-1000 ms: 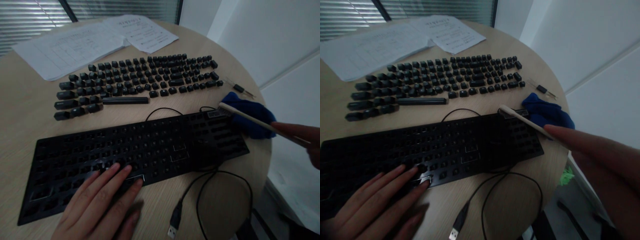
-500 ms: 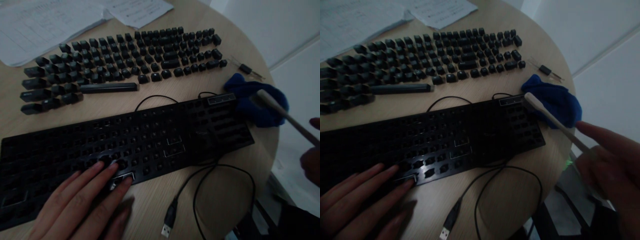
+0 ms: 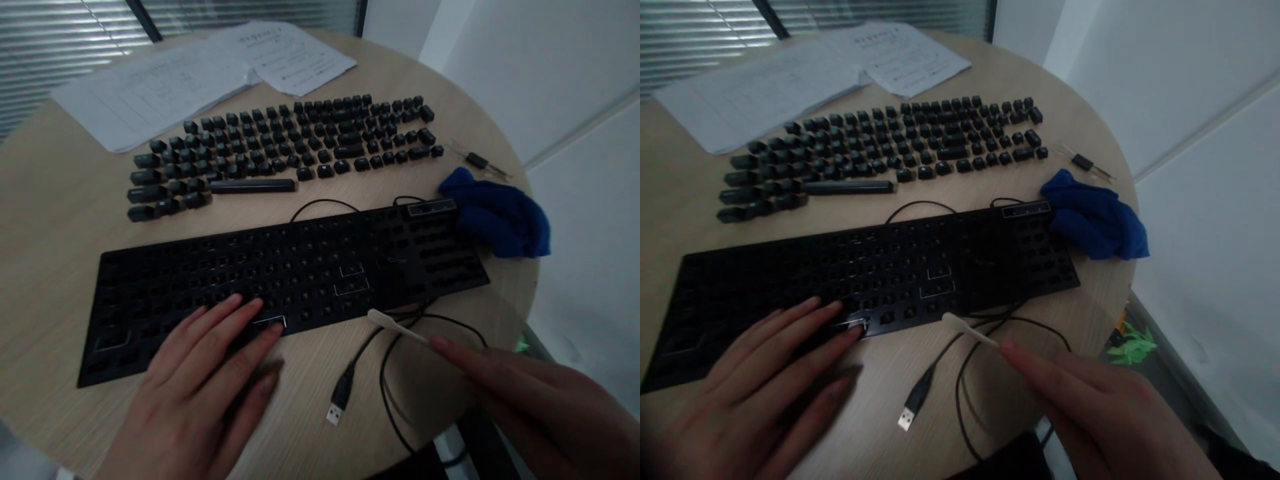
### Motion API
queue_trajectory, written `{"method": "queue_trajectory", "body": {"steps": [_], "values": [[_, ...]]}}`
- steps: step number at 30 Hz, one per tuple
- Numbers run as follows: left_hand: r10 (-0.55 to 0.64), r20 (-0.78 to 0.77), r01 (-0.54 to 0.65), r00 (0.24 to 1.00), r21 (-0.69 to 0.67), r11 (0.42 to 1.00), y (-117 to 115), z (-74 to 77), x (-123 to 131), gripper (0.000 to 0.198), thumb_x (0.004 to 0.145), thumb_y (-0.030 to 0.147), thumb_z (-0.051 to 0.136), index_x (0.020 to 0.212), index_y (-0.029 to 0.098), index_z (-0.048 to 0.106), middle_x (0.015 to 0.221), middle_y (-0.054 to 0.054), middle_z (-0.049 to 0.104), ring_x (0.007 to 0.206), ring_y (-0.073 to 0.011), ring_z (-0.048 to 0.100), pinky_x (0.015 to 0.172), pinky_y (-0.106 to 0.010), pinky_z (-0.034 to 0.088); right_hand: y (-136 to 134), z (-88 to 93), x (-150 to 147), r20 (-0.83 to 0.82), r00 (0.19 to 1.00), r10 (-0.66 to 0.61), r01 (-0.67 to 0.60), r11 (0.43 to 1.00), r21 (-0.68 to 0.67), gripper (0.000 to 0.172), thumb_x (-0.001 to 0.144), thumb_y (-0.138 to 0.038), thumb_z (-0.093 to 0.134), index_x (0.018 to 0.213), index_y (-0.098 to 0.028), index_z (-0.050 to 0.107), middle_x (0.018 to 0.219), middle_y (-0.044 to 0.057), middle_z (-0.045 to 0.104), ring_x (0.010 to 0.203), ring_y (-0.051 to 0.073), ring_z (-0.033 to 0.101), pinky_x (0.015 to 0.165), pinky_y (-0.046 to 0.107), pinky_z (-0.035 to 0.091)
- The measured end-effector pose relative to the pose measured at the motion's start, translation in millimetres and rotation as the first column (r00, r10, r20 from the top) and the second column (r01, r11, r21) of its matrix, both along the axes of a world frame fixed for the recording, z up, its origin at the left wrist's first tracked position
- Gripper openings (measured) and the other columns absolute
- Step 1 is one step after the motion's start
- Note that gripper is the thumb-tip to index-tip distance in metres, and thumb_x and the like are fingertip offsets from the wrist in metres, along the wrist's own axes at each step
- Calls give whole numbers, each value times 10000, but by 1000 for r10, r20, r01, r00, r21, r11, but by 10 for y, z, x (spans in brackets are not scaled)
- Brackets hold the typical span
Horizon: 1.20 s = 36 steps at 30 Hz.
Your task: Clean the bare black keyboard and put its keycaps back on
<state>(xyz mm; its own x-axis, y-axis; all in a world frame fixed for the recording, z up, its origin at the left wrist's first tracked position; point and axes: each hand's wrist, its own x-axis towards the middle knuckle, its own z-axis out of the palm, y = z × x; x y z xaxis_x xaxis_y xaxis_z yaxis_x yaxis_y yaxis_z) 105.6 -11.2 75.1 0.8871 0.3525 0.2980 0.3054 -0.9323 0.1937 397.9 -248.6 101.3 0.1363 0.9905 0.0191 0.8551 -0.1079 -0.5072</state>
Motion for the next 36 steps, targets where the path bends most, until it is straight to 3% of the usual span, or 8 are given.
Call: {"method": "queue_trajectory", "body": {"steps": [7,10,13,18,23,27,31,36], "values": [[7,-17,-7,1000,33,999,-8,6,-8,450,953,292,616,1400,245,616,1514,-85,581,1420,-327,528,1223,-523,421,197,21,-144,86,993,82,-86,995,44,724,942,-82,420,1617,-340,385,1114,25,804,797,181,800,582,214,653],[11,-20,-10,1000,36,999,-12,13,-9,448,954,287,618,1400,251,614,1509,-84,585,1414,-322,535,1216,-524,431,252,61,-124,118,992,54,-60,997,46,655,962,-101,415,1582,-310,442,1126,37,802,821,190,801,603,230,658],[-6,-8,6,1000,40,999,-20,25,1,426,958,263,612,1384,237,621,1501,-88,588,1420,-310,528,1226,-507,417,338,141,119,204,978,48,-62,996,59,500,1020,-198,448,1501,-300,541,1150,41,798,842,210,801,630,267,662],[-13,1,13,1000,39,999,-19,17,-4,421,956,266,620,1374,214,627,1519,-100,568,1445,-314,499,1251,-506,375,761,346,617,242,924,295,-308,951,17,398,1081,-274,413,1397,-301,655,1022,25,803,772,164,775,616,246,603],[3,9,-3,1000,18,1000,-16,-30,-37,445,956,266,628,1400,231,611,1545,-76,551,1475,-286,469,1293,-472,305,1077,351,677,238,864,443,-430,897,-106,443,1071,-217,420,1428,-353,644,869,-6,753,650,122,690,565,242,494],[20,-8,-20,1000,-1,1000,-22,-44,-45,446,960,263,628,1405,259,611,1573,-51,530,1483,-268,465,1299,-450,295,1077,269,699,300,848,437,-430,898,-94,497,1032,-168,391,1411,-347,657,790,-13,714,607,131,649,544,262,438],[18,9,-18,1000,-12,1000,-23,-48,-38,422,965,269,616,1387,262,624,1572,-47,532,1480,-268,469,1302,-455,292,973,311,853,344,800,491,-477,869,-131,539,972,-123,423,1430,-319,627,834,-11,738,586,137,665,503,260,451],[23,22,-23,999,-24,999,-30,-66,-47,425,954,255,625,1379,265,630,1584,-48,522,1467,-276,486,1298,-459,301,921,352,938,316,831,458,-452,887,-98,598,934,-102,434,1463,-337,582,828,-18,746,554,159,675,441,279,446]]}}
